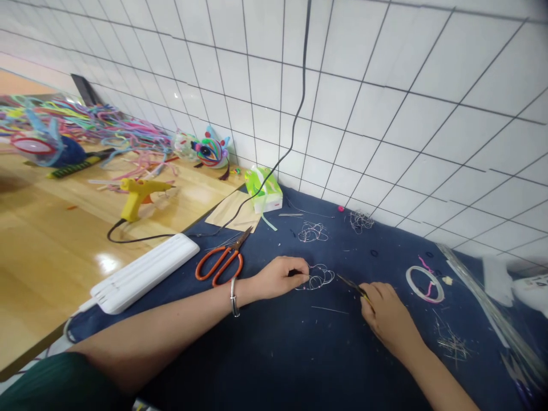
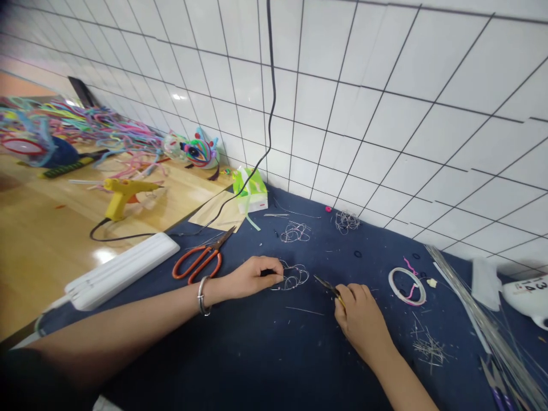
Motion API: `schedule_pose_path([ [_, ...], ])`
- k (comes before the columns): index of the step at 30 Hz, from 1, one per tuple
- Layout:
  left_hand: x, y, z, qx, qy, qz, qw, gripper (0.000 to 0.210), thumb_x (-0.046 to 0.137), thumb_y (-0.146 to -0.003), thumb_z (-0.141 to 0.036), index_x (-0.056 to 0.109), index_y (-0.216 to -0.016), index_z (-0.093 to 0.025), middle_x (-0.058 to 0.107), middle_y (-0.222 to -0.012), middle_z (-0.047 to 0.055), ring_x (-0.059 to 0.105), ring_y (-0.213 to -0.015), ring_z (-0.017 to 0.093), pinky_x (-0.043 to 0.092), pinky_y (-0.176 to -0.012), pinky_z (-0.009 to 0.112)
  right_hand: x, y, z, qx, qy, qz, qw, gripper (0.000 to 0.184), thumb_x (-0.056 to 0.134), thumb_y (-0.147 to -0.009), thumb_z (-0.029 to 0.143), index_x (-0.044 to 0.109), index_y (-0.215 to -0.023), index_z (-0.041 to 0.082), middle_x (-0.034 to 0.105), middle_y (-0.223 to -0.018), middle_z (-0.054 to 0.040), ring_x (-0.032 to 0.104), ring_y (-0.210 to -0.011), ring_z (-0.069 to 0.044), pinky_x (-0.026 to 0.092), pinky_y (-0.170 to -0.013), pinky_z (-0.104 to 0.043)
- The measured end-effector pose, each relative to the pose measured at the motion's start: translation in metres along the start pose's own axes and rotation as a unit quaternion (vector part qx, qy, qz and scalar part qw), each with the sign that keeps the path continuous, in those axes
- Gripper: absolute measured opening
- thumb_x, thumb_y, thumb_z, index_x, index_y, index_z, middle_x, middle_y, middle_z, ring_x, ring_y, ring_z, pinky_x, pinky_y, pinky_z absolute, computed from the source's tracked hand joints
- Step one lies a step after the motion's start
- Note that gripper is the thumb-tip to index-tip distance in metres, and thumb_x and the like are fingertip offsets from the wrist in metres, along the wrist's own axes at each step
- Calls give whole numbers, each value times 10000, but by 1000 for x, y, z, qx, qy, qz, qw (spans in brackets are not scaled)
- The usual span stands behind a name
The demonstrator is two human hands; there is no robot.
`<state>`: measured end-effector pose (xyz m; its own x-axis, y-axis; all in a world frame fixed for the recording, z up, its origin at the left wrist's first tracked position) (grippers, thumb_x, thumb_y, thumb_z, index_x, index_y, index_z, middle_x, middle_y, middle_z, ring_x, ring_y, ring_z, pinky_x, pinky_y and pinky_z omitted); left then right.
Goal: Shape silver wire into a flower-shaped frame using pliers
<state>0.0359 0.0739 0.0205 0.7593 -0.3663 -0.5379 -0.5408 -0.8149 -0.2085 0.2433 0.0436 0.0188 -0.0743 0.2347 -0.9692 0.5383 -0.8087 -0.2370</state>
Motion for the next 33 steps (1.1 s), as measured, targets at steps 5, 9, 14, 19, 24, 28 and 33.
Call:
schedule_pose_path([
  [5, 3, -1, -4, 43, -39, -1, 998, 92, 510, -808, -157, 596, -775, -155, 600, -740, -6, 552, -689, 104, 424, -680, 218, -19, 0, 39, -31, -62, 50, 996, 230, 457, -850, 326, 561, -1012, 200, 538, -897, -96, 499, -822, -210, 441, -671, -311],
  [9, 3, -1, -6, 57, -44, -9, 997, 89, 525, -802, -163, 610, -780, -155, 601, -767, 12, 557, -738, 119, 431, -697, 227, -25, -11, 70, -51, -21, 42, 998, 209, 476, -837, 313, 589, -971, 200, 525, -821, -95, 479, -750, -209, 427, -640, -323],
  [14, 6, -1, -5, 69, -57, 7, 996, 97, 526, -802, -158, 620, -780, -160, 606, -742, 7, 559, -727, 120, 432, -687, 228, -22, -24, 76, -45, 37, 16, 998, 223, 485, -829, 286, 599, -989, 180, 523, -810, -116, 461, -754, -225, 414, -644, -335],
  [19, 6, -1, -2, 70, -68, 9, 995, 97, 522, -803, -153, 617, -781, -160, 600, -757, 9, 557, -738, 121, 428, -682, 221, -15, -26, 78, -55, 49, 27, 997, 233, 477, -836, 281, 596, -1009, 179, 523, -815, -119, 457, -771, -231, 412, -647, -339],
  [24, 7, -1, -2, 82, -99, 26, 991, 113, 496, -810, -128, 603, -789, -159, 585, -793, 16, 556, -757, 124, 426, -705, 223, -11, -24, 78, -66, 37, 23, 997, 233, 478, -839, 269, 595, -1018, 179, 528, -840, -122, 457, -789, -229, 414, -667, -344],
  [28, 8, -1, -2, 96, -115, 36, 988, 124, 478, -817, -117, 593, -816, -160, 577, -833, 26, 555, -784, 130, 424, -727, 226, -6, -23, 74, -44, 9, 31, 999, 241, 468, -848, 290, 594, -1023, 181, 522, -824, -109, 456, -778, -217, 411, -666, -333],
  [33, 10, -2, -2, 101, -118, 48, 987, 129, 463, -828, -124, 586, -834, -161, 576, -840, 28, 555, -796, 133, 421, -742, 228, -3, -23, 73, -8, -15, 43, 999, 228, 451, -861, 313, 599, -985, 191, 510, -794, -85, 452, -755, -198, 391, -629, -298],
])
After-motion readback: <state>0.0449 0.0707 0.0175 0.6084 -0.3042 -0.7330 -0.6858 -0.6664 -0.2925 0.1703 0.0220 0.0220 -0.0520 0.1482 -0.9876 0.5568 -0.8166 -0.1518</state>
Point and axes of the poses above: each hand's wrist, its own y-axis away from the middle knuckle, its own x-axis out of the palm, z = x × y, the point moved 8 cm from there along -y, towards the middle knuckle
